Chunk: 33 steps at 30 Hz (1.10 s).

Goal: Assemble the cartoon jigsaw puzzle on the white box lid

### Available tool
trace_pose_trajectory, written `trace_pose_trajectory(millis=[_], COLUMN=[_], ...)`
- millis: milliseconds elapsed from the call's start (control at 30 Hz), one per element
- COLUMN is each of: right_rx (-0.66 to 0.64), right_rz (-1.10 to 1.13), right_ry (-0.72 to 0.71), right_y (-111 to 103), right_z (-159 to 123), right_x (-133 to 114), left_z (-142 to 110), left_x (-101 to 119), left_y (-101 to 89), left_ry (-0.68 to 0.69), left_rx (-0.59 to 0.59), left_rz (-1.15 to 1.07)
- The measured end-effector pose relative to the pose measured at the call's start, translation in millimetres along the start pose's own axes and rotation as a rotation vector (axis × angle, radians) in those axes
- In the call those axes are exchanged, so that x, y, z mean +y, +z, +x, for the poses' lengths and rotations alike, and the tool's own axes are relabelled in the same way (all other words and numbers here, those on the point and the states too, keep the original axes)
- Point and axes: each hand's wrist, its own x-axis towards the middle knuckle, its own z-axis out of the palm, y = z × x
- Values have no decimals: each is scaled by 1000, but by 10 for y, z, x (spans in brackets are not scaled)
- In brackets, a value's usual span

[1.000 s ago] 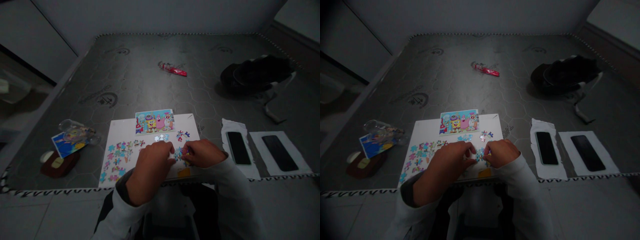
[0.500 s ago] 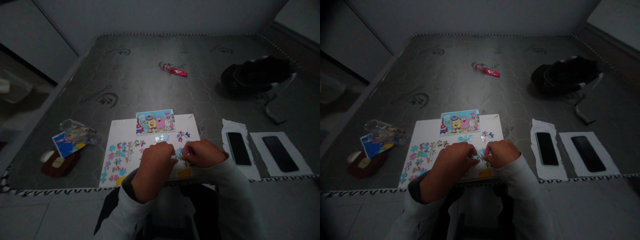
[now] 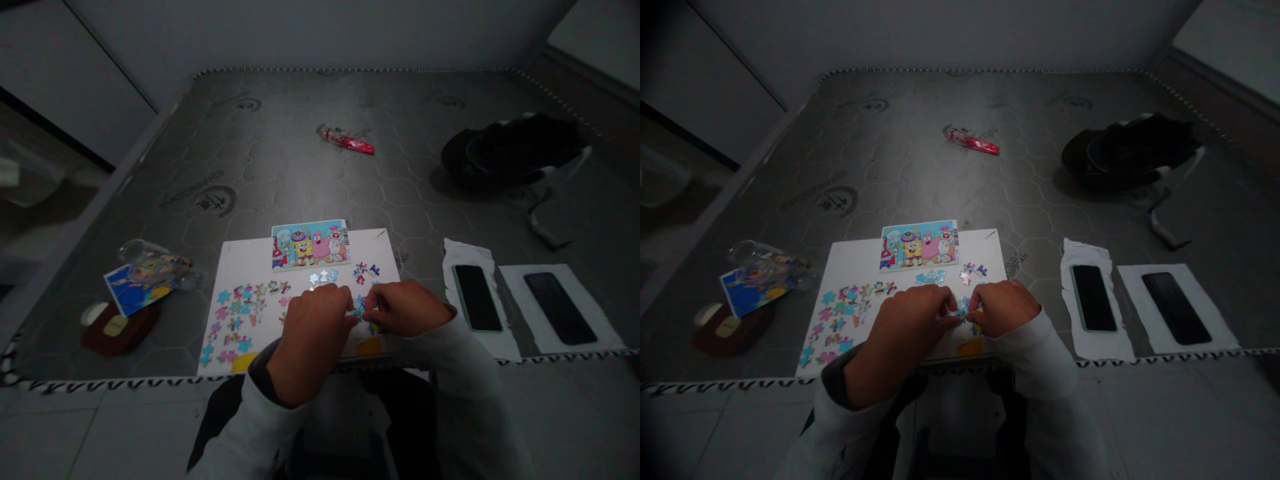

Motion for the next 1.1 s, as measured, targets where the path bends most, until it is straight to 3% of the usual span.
trace_pose_trajectory(millis=[700,1100], right_rx=[-5,0], right_rz=[-3,12], right_ry=[1,-3], right_y=[-5,-1], right_z=[-5,-4], right_x=[3,5], left_z=[-25,-14], left_x=[-35,-9], left_y=[-22,-13], left_ry=[-28,34], left_rx=[9,-28], left_rz=[-10,13])
